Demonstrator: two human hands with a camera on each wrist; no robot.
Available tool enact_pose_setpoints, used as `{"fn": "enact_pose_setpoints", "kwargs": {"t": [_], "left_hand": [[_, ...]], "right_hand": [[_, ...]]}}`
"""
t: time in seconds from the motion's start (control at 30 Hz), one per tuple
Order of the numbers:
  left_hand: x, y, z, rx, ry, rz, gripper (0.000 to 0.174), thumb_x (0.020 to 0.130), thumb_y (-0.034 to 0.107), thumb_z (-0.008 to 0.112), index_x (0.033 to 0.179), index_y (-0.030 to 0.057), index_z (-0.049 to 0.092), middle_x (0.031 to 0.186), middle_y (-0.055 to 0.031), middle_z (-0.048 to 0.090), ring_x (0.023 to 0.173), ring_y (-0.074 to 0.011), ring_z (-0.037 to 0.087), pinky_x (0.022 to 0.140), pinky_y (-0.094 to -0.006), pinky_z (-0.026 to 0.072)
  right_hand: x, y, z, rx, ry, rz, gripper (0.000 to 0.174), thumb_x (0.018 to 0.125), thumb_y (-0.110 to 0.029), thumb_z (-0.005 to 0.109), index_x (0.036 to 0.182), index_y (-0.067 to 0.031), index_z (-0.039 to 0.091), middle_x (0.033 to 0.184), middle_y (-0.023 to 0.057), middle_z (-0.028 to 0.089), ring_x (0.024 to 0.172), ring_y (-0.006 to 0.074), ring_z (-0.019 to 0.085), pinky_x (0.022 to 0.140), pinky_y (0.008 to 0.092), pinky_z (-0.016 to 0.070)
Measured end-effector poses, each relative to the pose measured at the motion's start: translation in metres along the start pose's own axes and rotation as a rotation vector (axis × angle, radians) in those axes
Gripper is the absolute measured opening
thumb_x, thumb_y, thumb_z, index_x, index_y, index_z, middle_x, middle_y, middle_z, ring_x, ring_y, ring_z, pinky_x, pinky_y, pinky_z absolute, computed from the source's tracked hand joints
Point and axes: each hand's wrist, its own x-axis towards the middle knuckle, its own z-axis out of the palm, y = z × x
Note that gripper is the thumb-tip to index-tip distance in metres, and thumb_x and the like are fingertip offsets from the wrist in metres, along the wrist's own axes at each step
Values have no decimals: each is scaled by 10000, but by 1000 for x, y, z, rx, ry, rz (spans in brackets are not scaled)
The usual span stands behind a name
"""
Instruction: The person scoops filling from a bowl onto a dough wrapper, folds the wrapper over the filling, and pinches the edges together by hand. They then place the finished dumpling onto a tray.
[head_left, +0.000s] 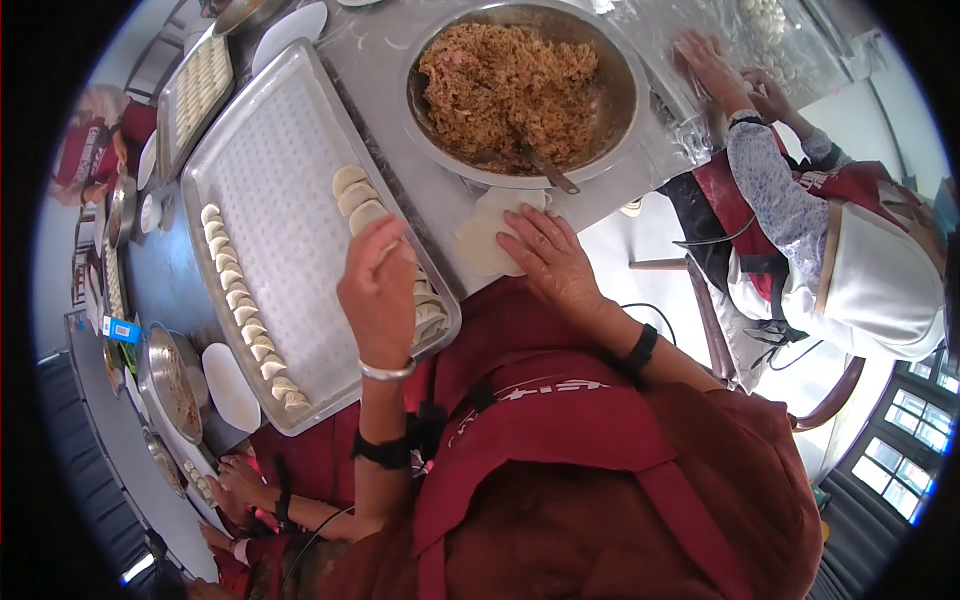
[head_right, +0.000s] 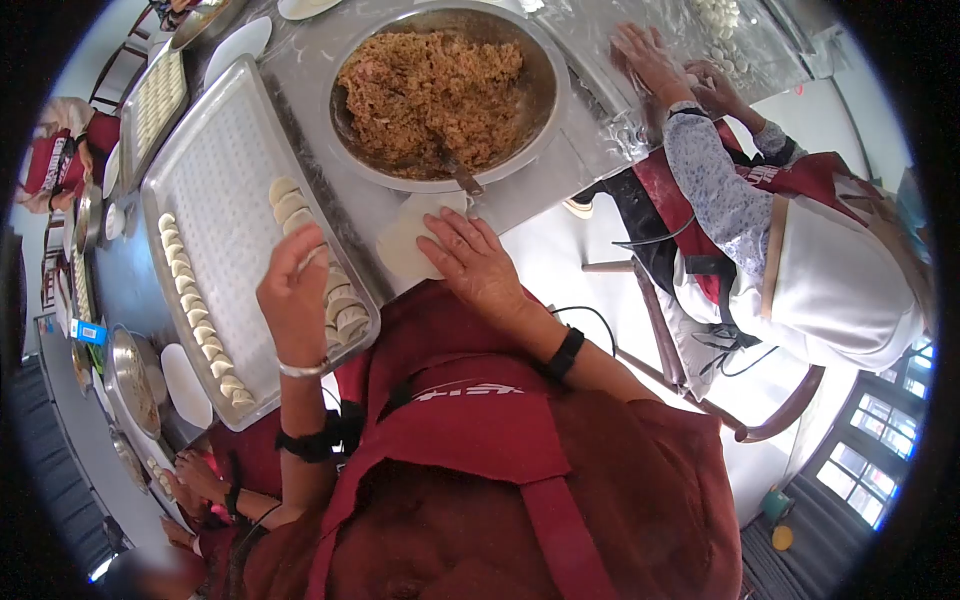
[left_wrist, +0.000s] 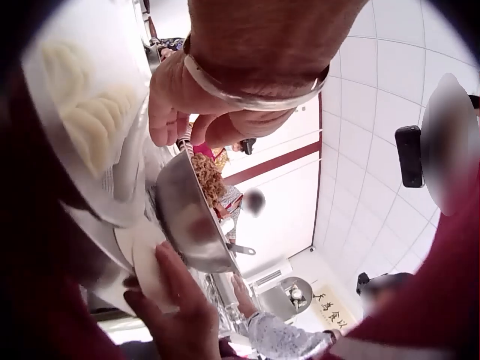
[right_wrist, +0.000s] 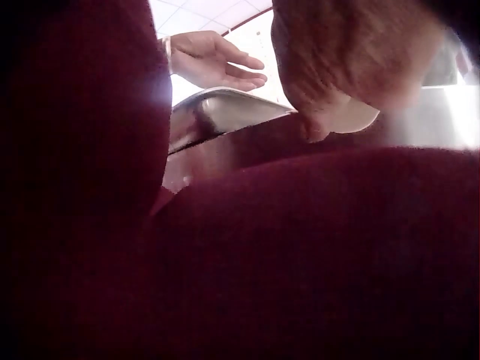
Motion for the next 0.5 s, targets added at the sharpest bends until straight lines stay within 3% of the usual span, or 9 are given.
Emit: {"fn": "enact_pose_setpoints", "kwargs": {"t": [0.13, 0.27, 0.37, 0.5], "left_hand": [[-30, 12, 9, -324, -16, -119, 221, 881, -63, 584, 1086, -25, 659, 1233, -116, 607, 1126, -184, 593, 947, -281, 478], [-38, 12, 14, -380, -60, -89, 222, 883, -65, 572, 1080, -20, 663, 1196, -102, 615, 1084, -164, 591, 925, -270, 479], [-38, 17, 23, -370, -74, -84, 230, 871, -64, 566, 1066, -13, 677, 1171, -98, 633, 1014, -144, 607, 885, -272, 488], [-41, 18, 31, -385, -142, -115, 200, 880, -62, 573, 1058, -18, 655, 1148, -86, 618, 1012, -133, 594, 871, -250, 489]], "right_hand": [[-4, 9, 1, 99, 82, -26, 526, 663, -38, 743, 1174, -74, 623, 1361, 112, 546, 1298, 350, 475, 1053, 504, 408], [-4, 8, 2, 223, 134, -3, 353, 680, -21, 738, 1025, -77, 686, 1236, 109, 634, 1248, 349, 522, 1026, 486, 430], [3, 4, -1, 342, 176, 131, 222, 751, -47, 740, 969, -83, 712, 1121, 100, 687, 1173, 329, 583, 972, 445, 473], [18, 3, -17, 803, 298, 759, 127, 879, -108, 691, 962, -13, 701, 1030, 109, 706, 987, 259, 673, 851, 381, 539]]}}
